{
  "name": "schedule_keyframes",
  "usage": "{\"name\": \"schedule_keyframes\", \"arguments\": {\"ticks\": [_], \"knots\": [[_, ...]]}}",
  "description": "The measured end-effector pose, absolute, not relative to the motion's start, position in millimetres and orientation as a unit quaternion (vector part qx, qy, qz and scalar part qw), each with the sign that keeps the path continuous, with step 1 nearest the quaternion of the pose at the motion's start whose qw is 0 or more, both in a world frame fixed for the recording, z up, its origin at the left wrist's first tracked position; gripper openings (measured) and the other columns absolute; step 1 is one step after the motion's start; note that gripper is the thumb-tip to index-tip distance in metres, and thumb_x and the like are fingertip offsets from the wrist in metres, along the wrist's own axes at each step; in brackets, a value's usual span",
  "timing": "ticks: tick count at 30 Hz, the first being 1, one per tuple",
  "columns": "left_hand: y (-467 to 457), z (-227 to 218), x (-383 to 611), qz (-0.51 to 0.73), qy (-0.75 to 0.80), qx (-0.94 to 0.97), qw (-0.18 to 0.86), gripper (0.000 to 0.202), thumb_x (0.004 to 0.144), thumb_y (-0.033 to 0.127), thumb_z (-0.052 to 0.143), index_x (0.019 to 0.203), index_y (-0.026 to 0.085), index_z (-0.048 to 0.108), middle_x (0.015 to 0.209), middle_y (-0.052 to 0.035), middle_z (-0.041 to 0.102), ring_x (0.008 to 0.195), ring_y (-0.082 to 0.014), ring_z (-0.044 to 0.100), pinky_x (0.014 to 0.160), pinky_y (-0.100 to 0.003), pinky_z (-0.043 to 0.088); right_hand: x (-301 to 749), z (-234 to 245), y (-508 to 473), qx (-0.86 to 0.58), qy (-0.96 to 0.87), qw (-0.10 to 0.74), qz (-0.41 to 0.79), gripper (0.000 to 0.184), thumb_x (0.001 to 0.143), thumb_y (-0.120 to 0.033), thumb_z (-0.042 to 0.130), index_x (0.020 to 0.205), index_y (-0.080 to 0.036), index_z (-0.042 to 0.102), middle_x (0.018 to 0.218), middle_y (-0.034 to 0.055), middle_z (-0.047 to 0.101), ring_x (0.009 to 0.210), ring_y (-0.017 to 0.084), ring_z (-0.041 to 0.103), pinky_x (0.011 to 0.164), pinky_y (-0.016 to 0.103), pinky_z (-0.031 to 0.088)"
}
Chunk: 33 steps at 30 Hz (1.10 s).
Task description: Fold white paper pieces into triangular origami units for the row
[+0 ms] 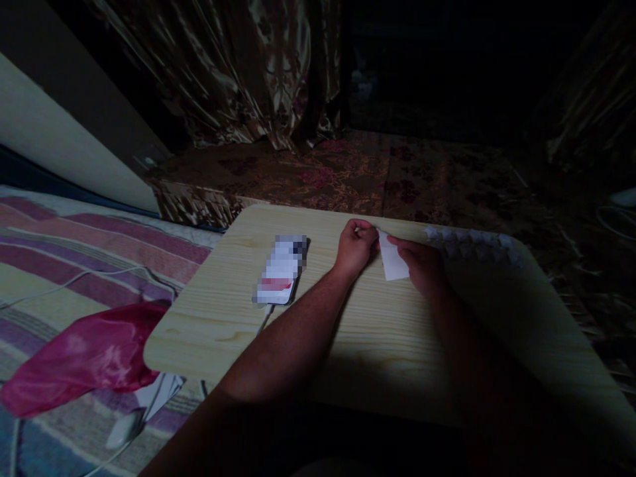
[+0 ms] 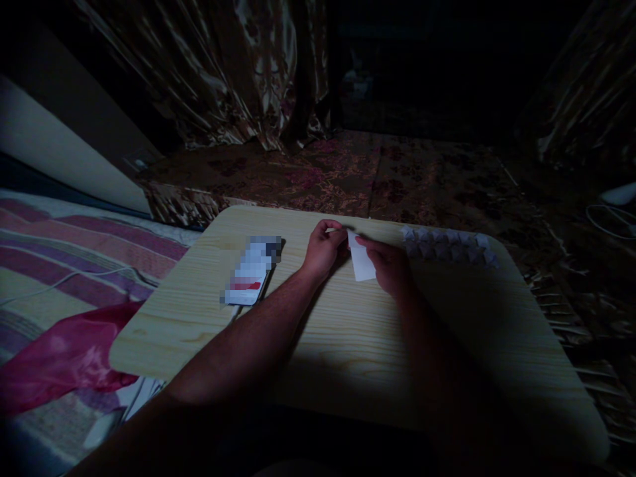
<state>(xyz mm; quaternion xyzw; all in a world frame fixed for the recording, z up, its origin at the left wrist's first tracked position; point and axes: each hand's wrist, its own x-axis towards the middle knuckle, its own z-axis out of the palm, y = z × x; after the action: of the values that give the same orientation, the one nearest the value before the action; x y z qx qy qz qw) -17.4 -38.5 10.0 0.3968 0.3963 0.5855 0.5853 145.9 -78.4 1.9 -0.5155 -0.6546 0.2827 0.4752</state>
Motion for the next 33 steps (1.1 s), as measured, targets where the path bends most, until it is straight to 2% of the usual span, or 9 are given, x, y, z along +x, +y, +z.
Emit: {"name": "schedule_keyframes", "arguments": {"ticks": [4,7,13,17,22,28,33], "knots": [[-38.6,6.5,-18.2,0.541,0.398,0.462,0.579,0.03,0.078,0.043,0.072,0.072,0.019,0.056,0.057,0.0022,0.058,0.048,-0.0084,0.048,0.048,-0.022,0.034,145.8,-0.3,-76.8,-0.522,-0.657,0.485,0.245,0.035,0.091,-0.035,0.056,0.118,-0.025,0.076,0.119,0.0034,0.076,0.11,0.025,0.07,0.099,0.04,0.055],[-38.8,2.7,-18.5,0.522,0.392,0.506,0.563,0.033,0.075,0.046,0.075,0.07,0.017,0.059,0.059,0.0025,0.056,0.05,-0.0071,0.046,0.05,-0.022,0.033,145.2,-2.2,-76.5,-0.535,-0.657,0.478,0.231,0.035,0.091,-0.034,0.055,0.117,-0.026,0.077,0.117,0.0025,0.077,0.107,0.024,0.072,0.097,0.039,0.056],[-37.0,-2.4,-18.0,0.51,0.382,0.517,0.572,0.031,0.069,0.041,0.078,0.07,0.015,0.063,0.064,0.0013,0.06,0.055,-0.0076,0.048,0.054,-0.022,0.035,143.2,0.5,-79.0,-0.553,-0.669,0.448,0.215,0.037,0.092,-0.033,0.052,0.119,-0.026,0.076,0.109,0.003,0.079,0.086,0.021,0.072,0.078,0.034,0.058],[-35.5,-2.5,-18.8,0.51,0.394,0.509,0.571,0.027,0.067,0.038,0.077,0.068,0.015,0.064,0.061,0.0014,0.059,0.052,-0.0077,0.046,0.053,-0.023,0.035,140.9,3.4,-82.1,-0.56,-0.669,0.437,0.219,0.038,0.092,-0.035,0.053,0.121,-0.025,0.076,0.088,0.0027,0.079,0.063,0.016,0.063,0.058,0.028,0.05],[-36.7,0.4,-19.6,0.532,0.421,0.485,0.552,0.021,0.065,0.033,0.076,0.066,0.015,0.064,0.06,0.0014,0.06,0.053,-0.0088,0.049,0.052,-0.023,0.037,138.4,5.6,-84.2,-0.561,-0.664,0.434,0.236,0.04,0.089,-0.035,0.058,0.121,-0.021,0.075,0.067,0.0013,0.072,0.053,0.012,0.052,0.051,0.025,0.042],[-37.5,0.6,-18.6,0.536,0.445,0.483,0.53,0.018,0.065,0.031,0.075,0.066,0.016,0.064,0.059,0.0025,0.061,0.051,-0.0087,0.05,0.052,-0.022,0.04,139.3,2.3,-78.6,-0.536,-0.62,0.49,0.297,0.051,0.086,-0.038,0.062,0.134,-0.018,0.066,0.085,0.0049,0.076,0.065,0.016,0.065,0.06,0.028,0.052],[-38.2,1.2,-17.9,0.541,0.455,0.486,0.513,0.02,0.065,0.032,0.076,0.067,0.016,0.066,0.061,0.0018,0.062,0.052,-0.009,0.052,0.052,-0.022,0.04,142.8,-1.9,-74.1,-0.557,-0.589,0.5,0.306,0.048,0.086,-0.046,0.062,0.123,-0.017,0.073,0.089,0.0079,0.077,0.064,0.019,0.067,0.056,0.031,0.055]]}}
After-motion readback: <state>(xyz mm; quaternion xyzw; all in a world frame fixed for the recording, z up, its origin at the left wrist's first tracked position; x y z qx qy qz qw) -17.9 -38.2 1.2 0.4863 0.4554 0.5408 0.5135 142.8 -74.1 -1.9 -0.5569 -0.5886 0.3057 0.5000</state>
